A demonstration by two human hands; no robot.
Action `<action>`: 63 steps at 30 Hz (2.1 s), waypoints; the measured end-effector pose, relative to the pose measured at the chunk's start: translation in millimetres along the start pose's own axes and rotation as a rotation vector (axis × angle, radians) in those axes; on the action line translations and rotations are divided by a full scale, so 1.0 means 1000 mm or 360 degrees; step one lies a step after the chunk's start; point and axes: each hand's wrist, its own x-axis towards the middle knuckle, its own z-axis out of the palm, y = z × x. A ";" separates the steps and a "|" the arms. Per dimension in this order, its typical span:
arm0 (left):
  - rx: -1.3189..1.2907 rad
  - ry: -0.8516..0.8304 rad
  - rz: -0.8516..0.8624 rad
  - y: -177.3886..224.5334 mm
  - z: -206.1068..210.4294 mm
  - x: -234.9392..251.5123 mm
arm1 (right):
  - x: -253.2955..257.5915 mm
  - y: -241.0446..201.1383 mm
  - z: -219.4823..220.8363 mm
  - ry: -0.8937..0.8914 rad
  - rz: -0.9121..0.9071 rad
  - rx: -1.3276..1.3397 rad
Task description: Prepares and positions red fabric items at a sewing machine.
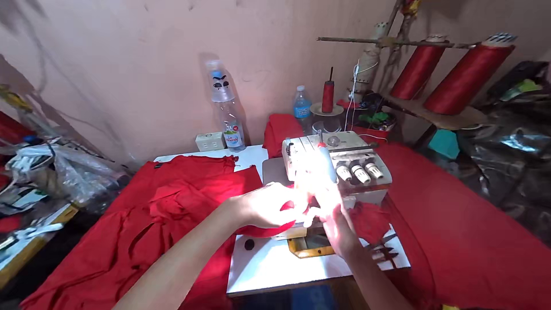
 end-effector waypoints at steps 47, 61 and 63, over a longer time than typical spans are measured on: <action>0.0363 0.0445 -0.0512 -0.037 0.017 0.008 | 0.001 0.021 -0.020 -0.0223 -0.0062 -0.0437; 0.0076 0.0258 -0.0243 -0.053 0.018 0.007 | -0.030 0.018 -0.015 -0.0089 -0.0436 -0.0519; -0.0149 0.0469 -0.0255 -0.050 0.012 -0.003 | -0.025 0.026 -0.016 -0.0042 -0.0355 -0.0593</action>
